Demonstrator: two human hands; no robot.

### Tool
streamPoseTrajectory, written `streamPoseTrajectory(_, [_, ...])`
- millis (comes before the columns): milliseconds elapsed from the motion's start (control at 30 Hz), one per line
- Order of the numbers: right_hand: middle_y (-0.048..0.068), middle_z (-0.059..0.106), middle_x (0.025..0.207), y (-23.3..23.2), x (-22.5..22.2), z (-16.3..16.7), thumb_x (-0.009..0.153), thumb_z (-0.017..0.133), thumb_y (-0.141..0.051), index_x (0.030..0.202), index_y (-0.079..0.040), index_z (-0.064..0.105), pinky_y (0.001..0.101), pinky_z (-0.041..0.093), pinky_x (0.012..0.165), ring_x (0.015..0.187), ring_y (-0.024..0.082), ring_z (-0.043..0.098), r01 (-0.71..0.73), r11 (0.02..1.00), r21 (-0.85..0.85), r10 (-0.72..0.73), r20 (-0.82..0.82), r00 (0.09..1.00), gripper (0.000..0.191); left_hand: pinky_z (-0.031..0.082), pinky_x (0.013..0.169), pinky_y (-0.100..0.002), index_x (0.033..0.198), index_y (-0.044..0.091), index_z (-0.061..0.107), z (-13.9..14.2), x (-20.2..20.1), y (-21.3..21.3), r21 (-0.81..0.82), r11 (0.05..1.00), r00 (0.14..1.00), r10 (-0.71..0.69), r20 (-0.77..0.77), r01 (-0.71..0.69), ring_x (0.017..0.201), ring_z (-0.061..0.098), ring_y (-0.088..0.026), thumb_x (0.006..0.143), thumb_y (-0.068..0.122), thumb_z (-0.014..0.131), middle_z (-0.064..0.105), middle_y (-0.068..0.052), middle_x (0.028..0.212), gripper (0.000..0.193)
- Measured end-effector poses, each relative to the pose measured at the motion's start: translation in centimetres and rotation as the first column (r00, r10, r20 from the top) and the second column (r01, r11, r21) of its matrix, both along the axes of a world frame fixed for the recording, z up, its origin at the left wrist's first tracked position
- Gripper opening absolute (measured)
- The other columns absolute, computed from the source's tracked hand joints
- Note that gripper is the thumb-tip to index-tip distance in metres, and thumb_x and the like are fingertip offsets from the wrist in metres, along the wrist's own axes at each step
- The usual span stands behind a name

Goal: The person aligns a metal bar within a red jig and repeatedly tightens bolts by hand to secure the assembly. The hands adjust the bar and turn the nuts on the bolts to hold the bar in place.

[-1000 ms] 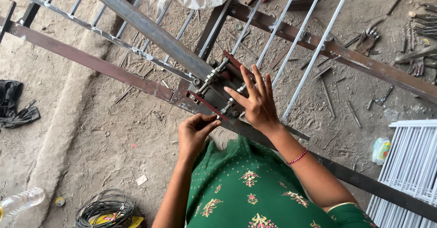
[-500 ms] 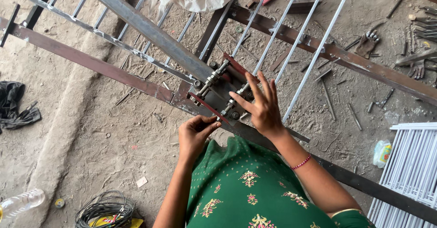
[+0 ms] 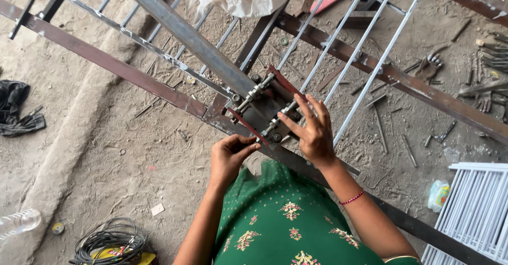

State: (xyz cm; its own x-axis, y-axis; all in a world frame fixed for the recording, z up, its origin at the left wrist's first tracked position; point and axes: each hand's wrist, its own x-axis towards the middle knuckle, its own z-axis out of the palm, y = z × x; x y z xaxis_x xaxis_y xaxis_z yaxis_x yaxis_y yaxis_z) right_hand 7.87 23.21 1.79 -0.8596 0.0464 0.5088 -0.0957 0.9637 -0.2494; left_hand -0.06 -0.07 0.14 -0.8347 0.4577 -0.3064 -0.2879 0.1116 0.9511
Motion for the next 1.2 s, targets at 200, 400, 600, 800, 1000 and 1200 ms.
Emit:
streamPoseTrajectory(200, [0.02,0.045,0.157,-0.5,-1.8,0.8,0.079,0.042,0.02,0.131,-0.025,0.072,0.0603,0.021,0.122,0.147,0.042,0.033,-0.015,0.998,0.054,0.01,0.085,0.996,0.075,0.061,0.08,-0.026,0.092,-0.003,0.075,0.0,0.1,0.1,-0.028,1.0,1.0,-0.002,0.022,0.003,0.088,0.074,-0.011,0.081,0.007,0.083,0.081,-0.011,0.098,0.016])
streamPoseTrajectory(400, [0.006,0.052,0.156,-0.1,0.2,-0.5,0.09,0.043,0.022,0.13,-0.022,0.072,0.0488,0.028,0.131,0.149,0.031,0.041,0.025,0.998,-0.059,-0.028,-0.053,0.998,0.067,0.061,0.08,-0.026,0.091,-0.003,0.074,0.7,-0.1,0.2,-0.018,1.0,1.0,-0.002,0.023,0.002,0.088,0.074,-0.01,0.081,0.008,0.084,0.081,-0.009,0.099,0.018])
streamPoseTrajectory(600, [0.009,0.051,0.155,-0.2,-0.7,-0.8,0.083,0.04,0.024,0.128,-0.022,0.075,0.0496,0.026,0.129,0.147,0.033,0.041,-0.019,0.999,0.032,0.02,-0.015,1.0,0.073,0.061,0.076,-0.026,0.094,-0.001,0.077,1.1,-0.1,0.0,-0.119,0.993,1.0,-0.012,-0.003,0.011,0.086,0.075,-0.01,0.08,0.01,0.085,0.081,-0.009,0.097,0.019])
streamPoseTrajectory(800, [0.01,0.051,0.153,-0.1,-2.1,-0.6,0.083,0.044,0.019,0.121,-0.02,0.075,0.0528,0.021,0.127,0.144,0.034,0.043,-0.071,0.997,0.033,0.071,0.009,0.997,0.063,0.063,0.08,-0.026,0.092,-0.002,0.076,0.0,-0.1,0.1,0.006,1.0,1.0,-0.011,-0.008,0.011,0.088,0.076,-0.011,0.08,0.01,0.084,0.081,-0.009,0.097,0.019])
streamPoseTrajectory(1000, [0.003,0.056,0.151,0.5,-0.1,-1.4,0.092,0.045,0.018,0.114,-0.026,0.076,0.0466,0.029,0.129,0.143,0.027,0.047,-0.009,0.997,-0.074,0.0,-0.13,0.991,0.058,0.061,0.078,-0.026,0.094,-0.002,0.077,0.4,-0.2,0.0,-0.102,0.995,1.0,-0.02,0.014,0.022,0.087,0.075,-0.011,0.079,0.01,0.085,0.082,-0.009,0.096,0.02])
streamPoseTrajectory(1200, [0.009,0.045,0.161,0.0,-0.4,-0.8,0.088,0.044,0.022,0.127,-0.028,0.076,0.0503,0.024,0.13,0.15,0.034,0.039,-0.009,1.0,-0.012,0.009,-0.016,1.0,0.07,0.062,0.078,-0.025,0.093,-0.001,0.077,0.2,-0.1,0.1,-0.026,1.0,1.0,-0.005,0.011,0.005,0.088,0.076,-0.011,0.08,0.01,0.084,0.081,-0.008,0.096,0.019])
